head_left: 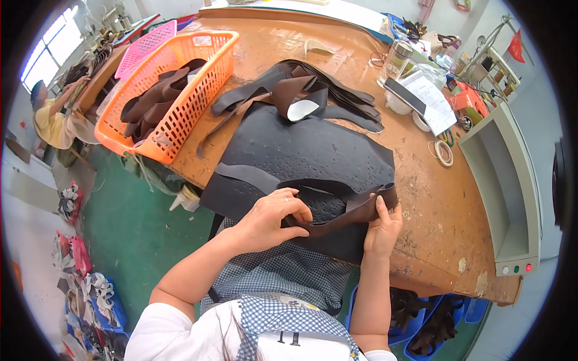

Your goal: Assemble shoe upper components by folding and aligning leather and synthetic pieces at a workbench.

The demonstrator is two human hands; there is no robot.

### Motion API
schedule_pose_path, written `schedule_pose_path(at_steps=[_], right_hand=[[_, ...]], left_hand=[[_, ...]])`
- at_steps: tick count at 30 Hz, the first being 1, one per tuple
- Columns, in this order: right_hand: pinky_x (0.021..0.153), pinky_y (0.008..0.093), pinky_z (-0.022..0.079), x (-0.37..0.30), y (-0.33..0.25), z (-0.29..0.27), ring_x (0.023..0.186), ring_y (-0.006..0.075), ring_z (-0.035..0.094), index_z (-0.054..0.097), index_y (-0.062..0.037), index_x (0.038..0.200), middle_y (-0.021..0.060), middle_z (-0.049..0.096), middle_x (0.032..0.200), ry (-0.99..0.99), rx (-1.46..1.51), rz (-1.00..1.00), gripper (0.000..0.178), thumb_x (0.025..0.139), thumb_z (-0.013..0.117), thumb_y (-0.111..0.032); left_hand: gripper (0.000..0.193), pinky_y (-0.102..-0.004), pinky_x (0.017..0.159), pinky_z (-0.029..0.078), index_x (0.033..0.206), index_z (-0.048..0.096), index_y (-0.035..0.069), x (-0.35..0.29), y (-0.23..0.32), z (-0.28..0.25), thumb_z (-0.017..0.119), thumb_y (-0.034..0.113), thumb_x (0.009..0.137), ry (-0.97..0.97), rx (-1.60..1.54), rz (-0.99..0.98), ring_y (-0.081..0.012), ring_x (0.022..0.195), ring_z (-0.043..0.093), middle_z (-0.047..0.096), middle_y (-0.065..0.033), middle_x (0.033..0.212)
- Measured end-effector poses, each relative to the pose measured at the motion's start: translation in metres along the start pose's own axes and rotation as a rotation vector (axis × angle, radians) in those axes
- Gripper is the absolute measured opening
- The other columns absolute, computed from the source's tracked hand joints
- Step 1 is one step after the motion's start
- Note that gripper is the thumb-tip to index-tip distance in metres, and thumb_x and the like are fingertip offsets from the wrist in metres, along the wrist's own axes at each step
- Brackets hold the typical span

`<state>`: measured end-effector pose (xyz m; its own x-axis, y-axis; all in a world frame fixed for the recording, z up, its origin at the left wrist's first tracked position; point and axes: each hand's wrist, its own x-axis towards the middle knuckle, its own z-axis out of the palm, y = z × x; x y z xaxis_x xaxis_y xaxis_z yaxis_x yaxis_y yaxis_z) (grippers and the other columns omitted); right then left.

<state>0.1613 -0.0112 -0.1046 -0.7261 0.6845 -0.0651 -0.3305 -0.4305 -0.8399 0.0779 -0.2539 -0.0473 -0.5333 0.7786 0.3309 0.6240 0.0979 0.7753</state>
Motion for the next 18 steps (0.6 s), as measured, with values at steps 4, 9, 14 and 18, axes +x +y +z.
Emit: schedule_pose_path(at_steps=[4,9,14,18], right_hand=[[0.087,0.0326,0.054,-0.0024,-0.0008,0.0042,0.099,0.0205,0.065,0.053,0.0015,0.117,0.011,0.065,0.109,0.019,-0.03,-0.02,0.028,0.091,0.063,0.001],[0.087,0.0323,0.054,-0.004,0.0009,0.0065,0.098,0.0202,0.065,0.053,0.0016,0.116,0.011,0.065,0.108,0.03,-0.057,-0.039,0.027,0.091,0.063,0.001],[0.085,0.0309,0.054,-0.0037,0.0007,0.0054,0.099,0.0192,0.064,0.055,0.0007,0.12,0.0099,0.064,0.111,0.028,-0.112,-0.045,0.028,0.092,0.061,0.0],[0.085,0.0306,0.054,-0.0033,-0.0001,0.006,0.099,0.0189,0.064,0.055,0.0008,0.12,0.0099,0.064,0.111,0.029,-0.099,-0.054,0.028,0.092,0.061,0.001]], left_hand=[[0.022,-0.0465,0.108,0.038,0.09,0.064,0.006,0.0,-0.0001,-0.0036,0.078,0.004,0.074,0.021,-0.045,-0.001,-0.019,0.079,0.065,0.066,-0.0026,0.079],[0.022,-0.0461,0.108,0.038,0.091,0.064,0.005,-0.001,-0.0019,-0.0049,0.078,0.004,0.074,0.021,-0.059,-0.002,-0.0181,0.079,0.065,0.066,-0.0024,0.08],[0.024,-0.046,0.107,0.039,0.092,0.064,0.005,0.0007,-0.0057,-0.0046,0.078,0.004,0.073,0.006,-0.085,-0.009,-0.0177,0.078,0.065,0.065,-0.0024,0.079],[0.025,-0.046,0.106,0.039,0.093,0.064,0.005,0.0022,-0.0039,-0.0048,0.079,0.004,0.072,0.007,-0.072,-0.004,-0.0179,0.078,0.065,0.065,-0.0025,0.079]])
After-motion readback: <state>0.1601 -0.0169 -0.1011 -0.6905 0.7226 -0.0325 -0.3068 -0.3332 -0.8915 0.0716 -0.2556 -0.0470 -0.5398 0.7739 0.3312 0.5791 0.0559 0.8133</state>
